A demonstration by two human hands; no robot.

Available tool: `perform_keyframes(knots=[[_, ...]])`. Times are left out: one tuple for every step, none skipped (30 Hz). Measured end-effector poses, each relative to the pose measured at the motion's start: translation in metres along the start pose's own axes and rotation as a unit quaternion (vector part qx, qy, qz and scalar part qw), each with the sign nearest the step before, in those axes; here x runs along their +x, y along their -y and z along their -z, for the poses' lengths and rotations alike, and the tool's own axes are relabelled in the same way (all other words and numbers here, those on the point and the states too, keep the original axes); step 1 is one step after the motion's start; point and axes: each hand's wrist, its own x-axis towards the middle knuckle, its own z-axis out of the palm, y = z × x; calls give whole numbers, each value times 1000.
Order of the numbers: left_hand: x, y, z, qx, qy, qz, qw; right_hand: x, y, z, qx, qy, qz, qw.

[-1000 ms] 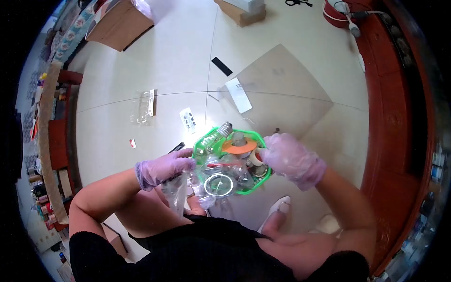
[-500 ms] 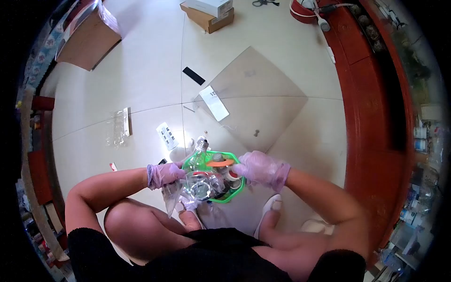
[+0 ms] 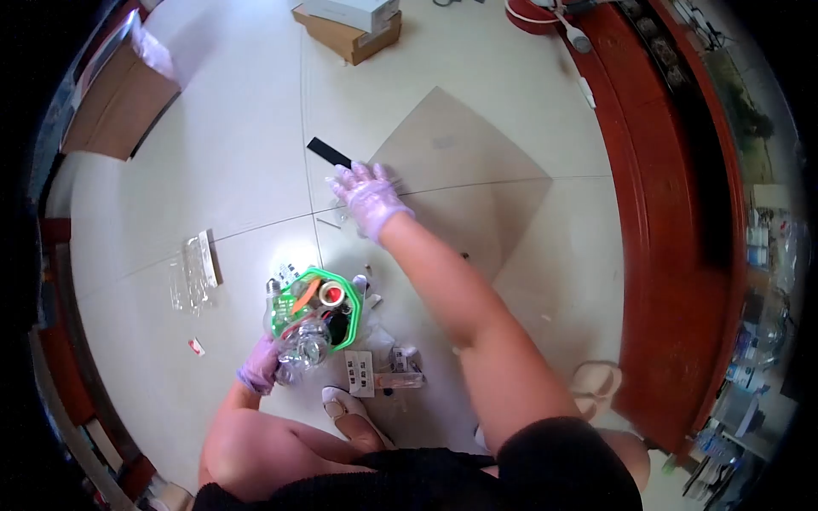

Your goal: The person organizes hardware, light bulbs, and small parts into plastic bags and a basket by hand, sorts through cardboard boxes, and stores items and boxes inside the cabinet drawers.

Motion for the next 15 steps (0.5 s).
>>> perform_keyframes(knots=[[0,1,-1,6,5,3,1000,9,-2,5,-24,78,-3,997],[2,1,-3,-19,9,-13,1000,15,-3,8,-48,156,-7,987],[2,3,-5,-46,15,-28,998,17,-4,1,-70,139,-3,988],[-1,5,-5,-43,28,-22,998,16,-1,-2,-70,146,-17,987],[-1,3,-3,-45,13,6,999,14,-1,-3,-63,138,-13,988],[1,-3,-6,-42,4,33,999,9,-6,-3,-58,128,-16,990],[1,-11,-13,-39,13,17,999,5,-10,-9,-83,122,-8,989],[-1,-20,-22,-31,37,17,999,-1,-15,-14,-108,115,6,987],[-6,-28,-29,-65,19,12,998,-10,-20,-12,-91,115,5,989],[-7,-32,-35,-100,-3,7,995,-23,-29,-11,-95,118,-12,988],[-7,-33,-36,-93,10,11,996,-37,-38,-10,-92,135,-8,987],[-7,-32,-35,-90,19,20,996,-52,-46,-9,-85,153,-2,985],[-7,-30,-35,-88,27,29,995,-70,-55,-2,-59,158,-9,986],[-9,-29,-37,-82,37,33,995,-87,-67,-5,-58,161,-21,985],[-11,-28,-38,-95,40,20,995,-103,-79,-12,-40,142,-33,989]])
